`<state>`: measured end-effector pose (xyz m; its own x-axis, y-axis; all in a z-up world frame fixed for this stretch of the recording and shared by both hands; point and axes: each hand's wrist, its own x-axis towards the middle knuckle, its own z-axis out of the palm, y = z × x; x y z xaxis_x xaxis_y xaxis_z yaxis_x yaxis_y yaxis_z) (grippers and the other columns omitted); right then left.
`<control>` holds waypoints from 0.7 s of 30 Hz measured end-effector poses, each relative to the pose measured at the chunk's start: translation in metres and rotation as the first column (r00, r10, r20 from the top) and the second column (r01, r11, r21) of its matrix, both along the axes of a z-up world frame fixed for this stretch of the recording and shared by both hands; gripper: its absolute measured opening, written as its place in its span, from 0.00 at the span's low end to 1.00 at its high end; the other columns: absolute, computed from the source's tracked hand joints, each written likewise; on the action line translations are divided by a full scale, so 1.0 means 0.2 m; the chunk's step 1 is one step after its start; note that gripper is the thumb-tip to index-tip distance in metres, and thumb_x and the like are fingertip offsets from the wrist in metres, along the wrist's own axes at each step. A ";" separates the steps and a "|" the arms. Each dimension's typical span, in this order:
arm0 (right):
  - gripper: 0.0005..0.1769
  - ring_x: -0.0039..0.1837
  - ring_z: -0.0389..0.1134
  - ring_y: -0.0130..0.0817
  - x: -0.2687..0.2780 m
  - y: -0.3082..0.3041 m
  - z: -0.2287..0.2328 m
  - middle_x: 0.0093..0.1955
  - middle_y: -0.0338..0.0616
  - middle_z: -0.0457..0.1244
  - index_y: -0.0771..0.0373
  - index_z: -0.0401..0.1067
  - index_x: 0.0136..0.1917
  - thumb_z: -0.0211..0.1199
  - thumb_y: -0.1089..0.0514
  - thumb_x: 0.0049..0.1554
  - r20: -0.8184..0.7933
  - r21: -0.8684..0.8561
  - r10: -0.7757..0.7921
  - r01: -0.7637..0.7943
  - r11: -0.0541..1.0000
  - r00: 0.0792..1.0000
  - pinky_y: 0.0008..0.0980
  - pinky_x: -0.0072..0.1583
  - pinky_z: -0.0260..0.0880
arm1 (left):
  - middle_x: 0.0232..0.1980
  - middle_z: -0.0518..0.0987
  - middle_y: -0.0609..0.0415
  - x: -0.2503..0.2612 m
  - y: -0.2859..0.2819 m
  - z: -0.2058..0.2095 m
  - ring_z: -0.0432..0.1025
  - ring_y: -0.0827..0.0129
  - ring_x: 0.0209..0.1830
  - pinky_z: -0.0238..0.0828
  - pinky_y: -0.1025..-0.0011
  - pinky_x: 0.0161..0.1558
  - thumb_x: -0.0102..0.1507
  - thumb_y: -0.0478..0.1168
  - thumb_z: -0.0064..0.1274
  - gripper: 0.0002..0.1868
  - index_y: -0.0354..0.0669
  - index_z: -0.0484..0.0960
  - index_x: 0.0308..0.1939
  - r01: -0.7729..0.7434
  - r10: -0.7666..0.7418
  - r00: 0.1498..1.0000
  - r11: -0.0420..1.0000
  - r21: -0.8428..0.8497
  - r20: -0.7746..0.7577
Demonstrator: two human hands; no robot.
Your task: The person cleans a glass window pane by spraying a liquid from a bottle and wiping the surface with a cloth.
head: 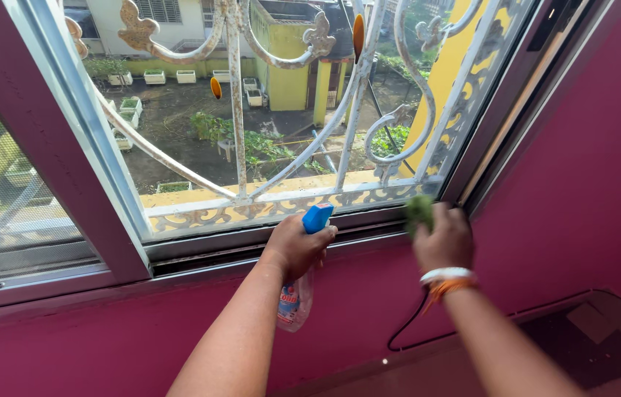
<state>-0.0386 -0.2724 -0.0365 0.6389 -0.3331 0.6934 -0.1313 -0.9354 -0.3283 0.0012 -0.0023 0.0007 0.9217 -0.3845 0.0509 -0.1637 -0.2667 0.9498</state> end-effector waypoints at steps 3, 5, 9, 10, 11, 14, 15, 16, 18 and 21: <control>0.15 0.56 0.68 0.54 -0.09 0.29 0.01 0.52 0.49 0.66 0.58 0.72 0.55 0.67 0.58 0.53 -0.025 0.081 0.233 -0.230 0.970 0.972 0.50 0.54 0.70 | 0.23 0.80 0.53 -0.01 0.02 0.00 0.76 0.67 0.22 0.75 0.66 0.31 0.61 0.48 0.58 0.16 0.39 0.77 0.29 0.005 -0.008 0.999 0.998 0.069 0.041; 0.17 0.57 0.68 0.53 -0.15 0.37 0.01 0.53 0.46 0.67 0.56 0.74 0.56 0.68 0.58 0.52 0.035 0.017 0.379 -0.380 0.925 0.925 0.48 0.58 0.69 | 0.23 0.79 0.52 -0.01 0.02 0.01 0.76 0.65 0.22 0.76 0.64 0.31 0.61 0.48 0.58 0.17 0.38 0.77 0.28 0.027 -0.027 1.000 0.999 0.044 0.005; 0.23 0.61 0.68 0.49 -0.10 0.11 0.03 0.57 0.42 0.70 0.54 0.76 0.59 0.64 0.64 0.48 -0.028 -0.138 0.414 -0.414 0.900 0.910 0.46 0.64 0.68 | 0.24 0.81 0.53 -0.01 0.02 0.02 0.78 0.67 0.24 0.76 0.67 0.34 0.61 0.50 0.57 0.18 0.38 0.80 0.26 0.025 -0.030 0.999 0.989 0.144 0.038; 0.24 0.62 0.68 0.48 -0.08 0.01 0.03 0.58 0.42 0.70 0.52 0.77 0.59 0.64 0.65 0.48 -0.027 -0.182 0.372 -0.371 0.911 0.928 0.46 0.66 0.68 | 0.24 0.82 0.53 0.00 0.02 0.02 0.78 0.67 0.24 0.76 0.67 0.34 0.61 0.50 0.57 0.18 0.38 0.80 0.26 0.023 -0.029 0.999 0.986 0.166 0.037; 0.22 0.63 0.68 0.48 -0.07 -0.11 0.03 0.59 0.41 0.70 0.51 0.77 0.59 0.64 0.64 0.51 -0.085 -0.146 0.260 -0.270 0.952 0.962 0.45 0.66 0.68 | 0.24 0.82 0.54 0.00 0.02 0.02 0.79 0.68 0.25 0.76 0.68 0.35 0.61 0.50 0.57 0.18 0.38 0.81 0.26 0.021 -0.028 0.999 0.982 0.189 0.036; 0.25 0.61 0.68 0.51 -0.06 -0.36 0.03 0.60 0.43 0.70 0.52 0.77 0.60 0.63 0.65 0.49 -0.179 -0.178 0.128 -0.160 0.971 0.975 0.46 0.63 0.68 | 0.24 0.82 0.53 0.00 0.03 0.02 0.78 0.68 0.25 0.76 0.68 0.34 0.59 0.48 0.58 0.15 0.39 0.81 0.29 0.036 -0.036 0.999 0.989 0.145 0.001; 0.27 0.60 0.68 0.52 -0.05 -0.39 0.03 0.60 0.43 0.70 0.54 0.76 0.61 0.63 0.66 0.47 -0.193 -0.211 0.119 -0.160 0.964 0.974 0.47 0.62 0.68 | 0.25 0.82 0.53 0.01 0.03 0.03 0.78 0.68 0.25 0.76 0.67 0.33 0.59 0.48 0.58 0.14 0.39 0.81 0.30 0.047 -0.045 0.999 0.992 0.118 -0.019; 0.26 0.59 0.68 0.53 -0.03 -0.38 0.01 0.60 0.44 0.70 0.54 0.76 0.61 0.63 0.66 0.48 -0.182 -0.232 0.086 -0.128 0.964 0.980 0.47 0.62 0.68 | 0.26 0.82 0.53 0.01 0.03 0.03 0.77 0.68 0.25 0.75 0.67 0.33 0.58 0.47 0.59 0.13 0.40 0.81 0.31 0.059 -0.055 0.997 0.994 0.088 -0.045; 0.25 0.57 0.69 0.53 0.01 -0.29 -0.01 0.59 0.46 0.70 0.55 0.77 0.61 0.63 0.65 0.49 -0.150 -0.272 0.022 -0.063 0.960 0.988 0.47 0.62 0.69 | 0.27 0.81 0.52 0.00 0.02 0.02 0.76 0.68 0.24 0.75 0.67 0.32 0.58 0.46 0.60 0.12 0.40 0.80 0.33 0.065 -0.062 0.995 0.997 0.039 -0.072; 0.23 0.55 0.69 0.52 -0.02 -0.04 0.03 0.55 0.45 0.71 0.50 0.78 0.59 0.64 0.63 0.50 -0.190 -0.216 0.126 -0.167 0.962 0.974 0.46 0.61 0.69 | 0.27 0.80 0.51 0.01 0.02 -0.01 0.74 0.68 0.24 0.74 0.66 0.30 0.57 0.44 0.62 0.12 0.39 0.81 0.34 0.052 -0.053 0.995 0.999 -0.014 -0.085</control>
